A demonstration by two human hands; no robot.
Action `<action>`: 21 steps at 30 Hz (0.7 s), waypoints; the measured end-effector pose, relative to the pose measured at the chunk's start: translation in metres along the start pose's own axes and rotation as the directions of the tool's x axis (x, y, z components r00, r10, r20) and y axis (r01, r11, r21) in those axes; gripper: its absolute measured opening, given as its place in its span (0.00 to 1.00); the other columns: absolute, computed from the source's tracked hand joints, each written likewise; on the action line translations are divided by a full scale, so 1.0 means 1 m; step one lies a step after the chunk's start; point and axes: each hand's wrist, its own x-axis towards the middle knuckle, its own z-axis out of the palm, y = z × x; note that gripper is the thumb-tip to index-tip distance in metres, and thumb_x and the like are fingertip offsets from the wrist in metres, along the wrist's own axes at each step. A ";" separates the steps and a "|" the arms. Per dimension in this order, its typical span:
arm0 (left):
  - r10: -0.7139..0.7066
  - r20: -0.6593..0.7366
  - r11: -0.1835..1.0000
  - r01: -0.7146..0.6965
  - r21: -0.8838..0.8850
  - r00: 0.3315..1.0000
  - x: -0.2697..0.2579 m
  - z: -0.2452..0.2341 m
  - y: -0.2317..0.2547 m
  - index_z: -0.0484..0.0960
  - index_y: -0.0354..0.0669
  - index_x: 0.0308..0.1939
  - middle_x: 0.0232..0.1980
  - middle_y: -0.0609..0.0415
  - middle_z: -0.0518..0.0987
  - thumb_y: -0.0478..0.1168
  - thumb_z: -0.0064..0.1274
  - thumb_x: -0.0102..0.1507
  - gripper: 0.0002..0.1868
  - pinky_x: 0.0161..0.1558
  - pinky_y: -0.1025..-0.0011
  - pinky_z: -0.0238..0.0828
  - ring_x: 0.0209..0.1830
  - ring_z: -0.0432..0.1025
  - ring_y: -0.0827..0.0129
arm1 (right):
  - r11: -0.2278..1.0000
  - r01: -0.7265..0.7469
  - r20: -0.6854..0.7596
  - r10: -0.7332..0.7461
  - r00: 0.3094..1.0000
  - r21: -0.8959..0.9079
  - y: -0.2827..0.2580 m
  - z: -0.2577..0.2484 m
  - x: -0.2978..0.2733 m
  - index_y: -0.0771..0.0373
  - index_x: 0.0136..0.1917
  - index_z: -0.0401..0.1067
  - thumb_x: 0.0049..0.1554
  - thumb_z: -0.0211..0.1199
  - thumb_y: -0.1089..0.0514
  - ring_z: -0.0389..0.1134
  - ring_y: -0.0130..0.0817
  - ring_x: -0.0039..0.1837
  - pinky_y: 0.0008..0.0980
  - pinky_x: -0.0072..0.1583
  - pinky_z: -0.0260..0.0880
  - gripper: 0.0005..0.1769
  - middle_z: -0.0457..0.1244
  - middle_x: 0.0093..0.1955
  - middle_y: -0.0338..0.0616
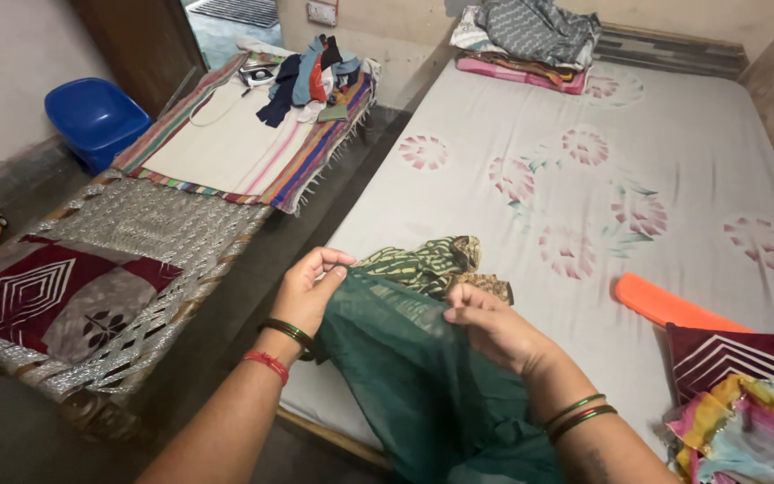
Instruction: The person sweeps the floor between two beds using a broom, then picks up a pile of clothes from a cot and folds a dark green garment on a bed. The person handles the clothes by hand and places the folded item on the bed.
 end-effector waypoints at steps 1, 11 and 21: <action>0.003 -0.001 1.000 -0.003 0.003 1.000 0.000 0.000 0.000 0.81 0.39 0.47 0.41 0.60 0.81 0.31 0.49 0.66 0.08 0.45 0.80 0.71 0.41 0.72 0.82 | 1.000 -0.005 -0.017 0.005 1.000 -0.006 -0.005 0.000 -0.002 0.54 0.43 0.66 0.57 0.63 0.62 0.63 0.23 0.48 0.26 0.48 0.60 0.07 0.62 0.42 0.30; 0.002 -0.027 1.000 -0.002 0.006 1.000 0.003 -0.005 -0.001 0.81 0.38 0.47 0.41 0.60 0.81 0.31 0.51 0.66 0.07 0.44 0.79 0.71 0.40 0.72 0.82 | 0.998 -0.050 -0.117 0.047 0.992 -0.024 -0.025 -0.031 -0.017 0.56 0.56 0.71 0.56 0.64 0.58 0.67 0.24 0.53 0.26 0.58 0.64 0.14 0.66 0.46 0.33; 0.083 -0.069 0.994 -0.077 0.082 0.994 0.002 -0.020 -0.005 0.82 0.37 0.48 0.39 0.62 0.79 0.30 0.51 0.67 0.07 0.42 0.82 0.67 0.38 0.70 0.84 | 0.855 -0.411 0.064 0.452 0.890 -0.318 -0.004 -0.078 -0.033 0.58 0.62 0.72 0.53 0.68 0.64 0.64 0.24 0.53 0.26 0.57 0.62 0.23 0.64 0.46 0.32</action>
